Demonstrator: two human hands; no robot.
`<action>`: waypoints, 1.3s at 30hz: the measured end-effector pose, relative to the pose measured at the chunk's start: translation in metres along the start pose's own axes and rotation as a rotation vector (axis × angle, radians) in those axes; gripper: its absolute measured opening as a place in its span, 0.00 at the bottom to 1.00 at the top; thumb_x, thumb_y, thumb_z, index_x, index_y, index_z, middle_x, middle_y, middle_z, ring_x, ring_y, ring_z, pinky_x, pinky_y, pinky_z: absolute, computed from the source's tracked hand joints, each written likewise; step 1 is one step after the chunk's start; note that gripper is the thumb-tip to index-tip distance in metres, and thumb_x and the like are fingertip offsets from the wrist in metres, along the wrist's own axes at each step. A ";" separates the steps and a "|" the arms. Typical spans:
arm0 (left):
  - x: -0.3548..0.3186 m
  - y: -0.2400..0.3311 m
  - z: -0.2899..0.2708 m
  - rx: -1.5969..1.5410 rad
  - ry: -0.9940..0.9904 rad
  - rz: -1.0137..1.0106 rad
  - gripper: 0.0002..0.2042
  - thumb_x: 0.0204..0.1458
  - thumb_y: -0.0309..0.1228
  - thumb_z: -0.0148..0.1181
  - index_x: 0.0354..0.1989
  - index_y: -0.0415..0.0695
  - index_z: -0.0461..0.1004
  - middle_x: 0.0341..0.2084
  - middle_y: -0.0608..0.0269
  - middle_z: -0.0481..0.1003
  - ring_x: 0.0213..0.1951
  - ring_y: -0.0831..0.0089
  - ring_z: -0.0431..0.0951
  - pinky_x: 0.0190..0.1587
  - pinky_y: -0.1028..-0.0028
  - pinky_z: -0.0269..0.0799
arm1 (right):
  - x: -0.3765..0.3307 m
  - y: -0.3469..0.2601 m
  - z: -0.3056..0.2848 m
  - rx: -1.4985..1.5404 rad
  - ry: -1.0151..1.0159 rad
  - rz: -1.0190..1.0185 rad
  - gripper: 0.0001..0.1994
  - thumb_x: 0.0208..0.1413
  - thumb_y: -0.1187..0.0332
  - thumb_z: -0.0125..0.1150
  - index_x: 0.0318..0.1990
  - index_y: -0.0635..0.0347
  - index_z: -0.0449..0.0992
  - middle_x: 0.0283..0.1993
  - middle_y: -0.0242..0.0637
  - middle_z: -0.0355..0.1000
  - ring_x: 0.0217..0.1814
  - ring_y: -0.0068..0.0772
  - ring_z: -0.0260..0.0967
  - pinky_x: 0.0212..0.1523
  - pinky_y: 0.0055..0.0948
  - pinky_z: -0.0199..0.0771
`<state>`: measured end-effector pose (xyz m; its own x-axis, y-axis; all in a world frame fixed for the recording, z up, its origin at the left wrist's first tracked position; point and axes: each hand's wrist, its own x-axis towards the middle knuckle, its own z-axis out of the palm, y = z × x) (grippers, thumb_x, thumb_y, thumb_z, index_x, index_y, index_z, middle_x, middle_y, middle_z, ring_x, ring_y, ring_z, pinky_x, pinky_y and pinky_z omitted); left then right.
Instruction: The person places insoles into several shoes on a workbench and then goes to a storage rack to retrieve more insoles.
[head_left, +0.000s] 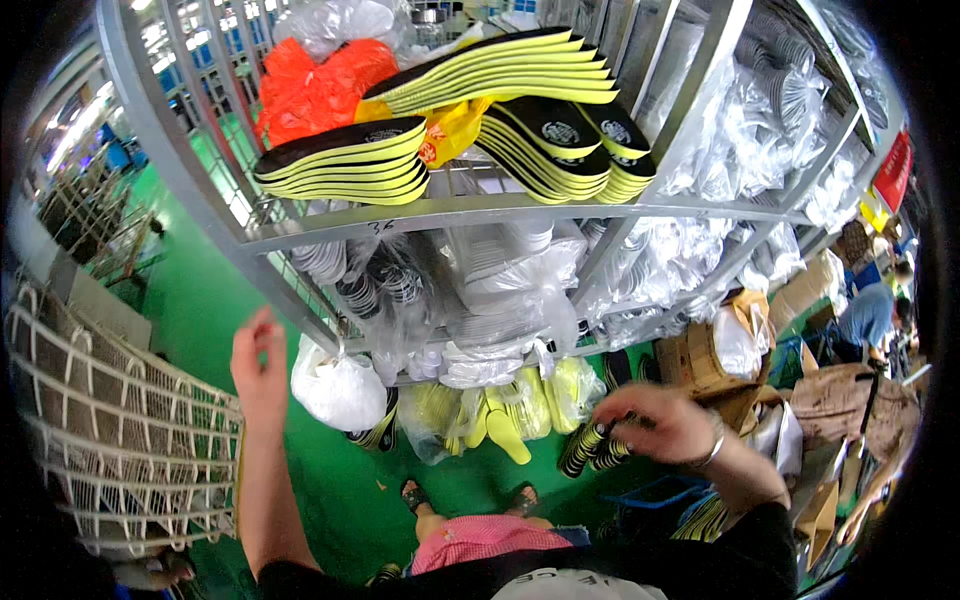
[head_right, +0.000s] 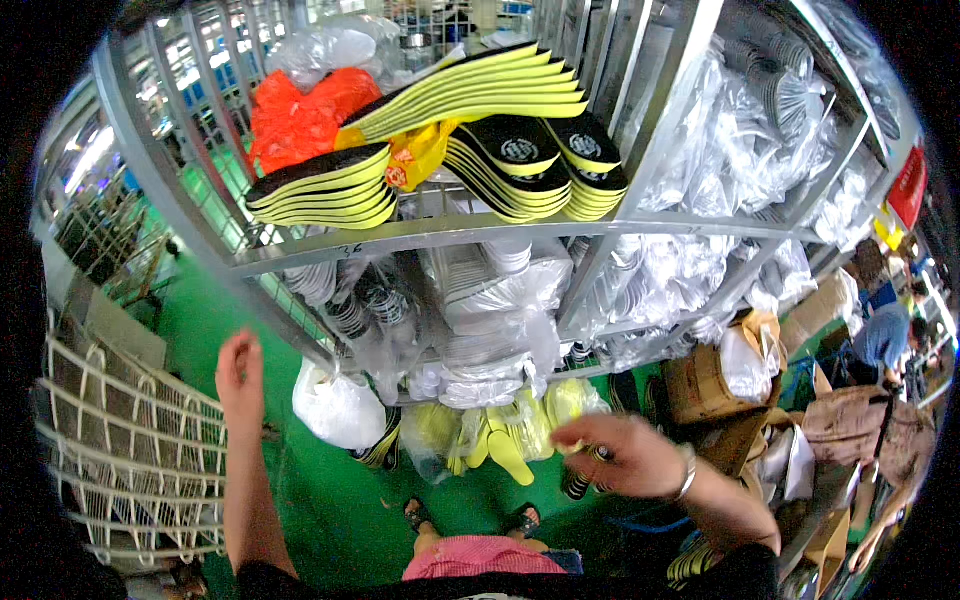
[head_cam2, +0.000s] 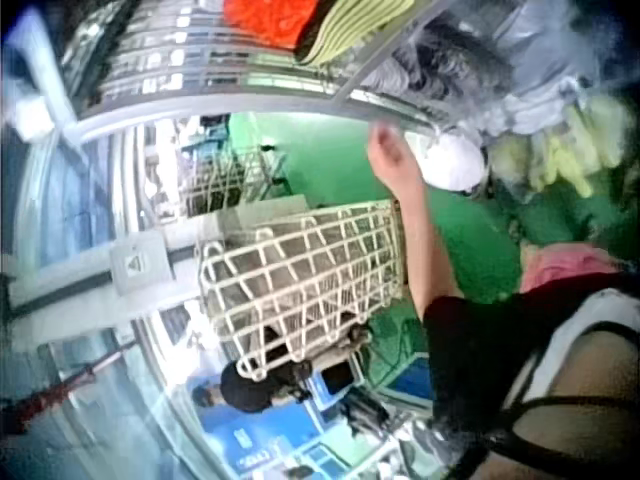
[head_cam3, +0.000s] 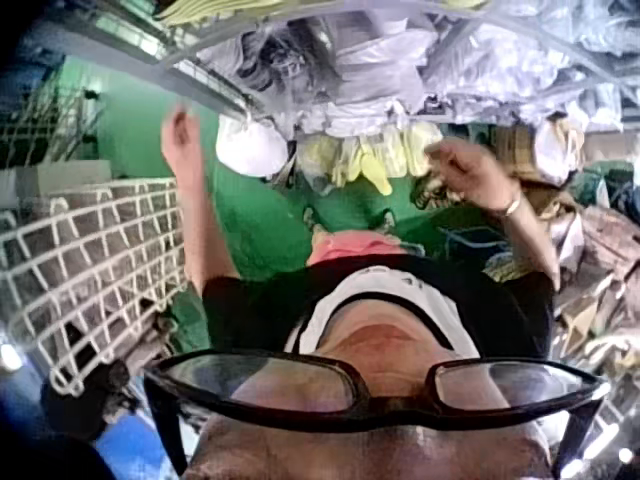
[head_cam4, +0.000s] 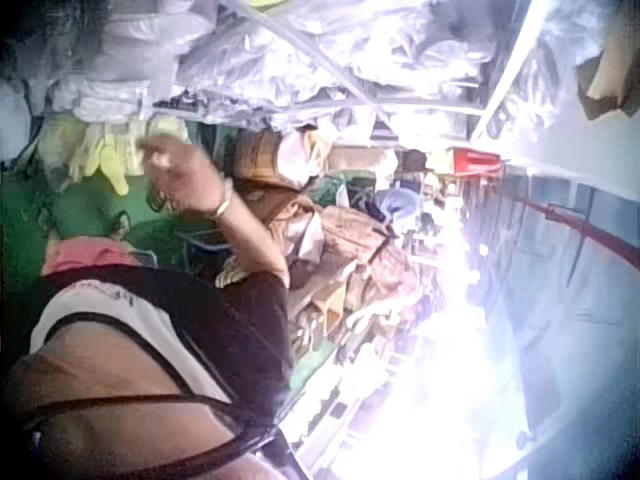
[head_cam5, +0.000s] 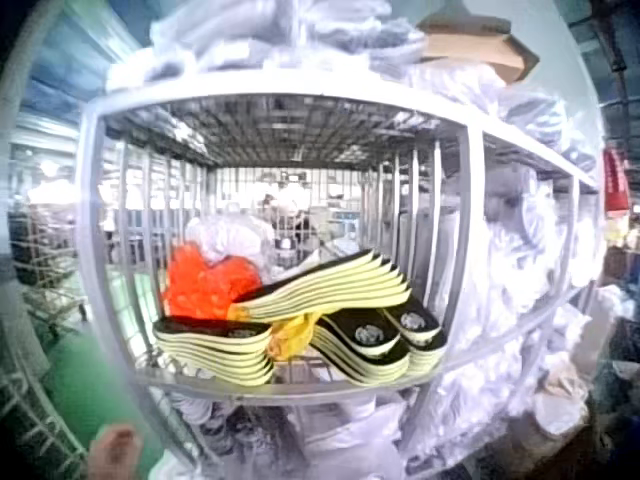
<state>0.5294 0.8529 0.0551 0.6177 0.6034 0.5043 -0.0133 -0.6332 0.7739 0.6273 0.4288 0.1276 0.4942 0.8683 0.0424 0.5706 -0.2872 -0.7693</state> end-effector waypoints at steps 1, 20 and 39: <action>0.014 0.015 0.019 -0.109 0.017 0.100 0.12 0.48 0.28 0.54 0.42 0.39 0.68 0.33 0.61 0.71 0.34 0.76 0.70 0.37 0.77 0.65 | 0.006 -0.012 -0.026 -0.183 0.083 -0.064 0.13 0.47 0.73 0.55 0.42 0.62 0.69 0.37 0.40 0.70 0.38 0.37 0.68 0.39 0.29 0.69; 0.185 0.110 0.099 0.488 -0.621 0.590 0.19 0.47 0.49 0.48 0.34 0.47 0.73 0.27 0.56 0.73 0.34 0.59 0.73 0.36 0.65 0.68 | 0.301 -0.018 -0.229 -1.030 0.414 -0.091 0.29 0.44 0.50 0.57 0.51 0.56 0.63 0.54 0.45 0.59 0.56 0.43 0.55 0.56 0.33 0.54; 0.205 0.094 0.090 0.459 -0.004 1.198 0.06 0.39 0.26 0.54 0.27 0.47 0.72 0.26 0.67 0.74 0.34 0.70 0.72 0.34 0.70 0.65 | 0.282 -0.065 -0.234 -0.721 0.450 0.129 0.25 0.37 0.57 0.65 0.41 0.64 0.68 0.37 0.38 0.69 0.39 0.29 0.64 0.41 0.26 0.64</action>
<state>0.7253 0.8736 0.1969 0.4107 -0.4571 0.7889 -0.2896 -0.8859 -0.3625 0.8831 0.5978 0.3388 0.7096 0.6120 0.3491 0.6943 -0.6917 -0.1986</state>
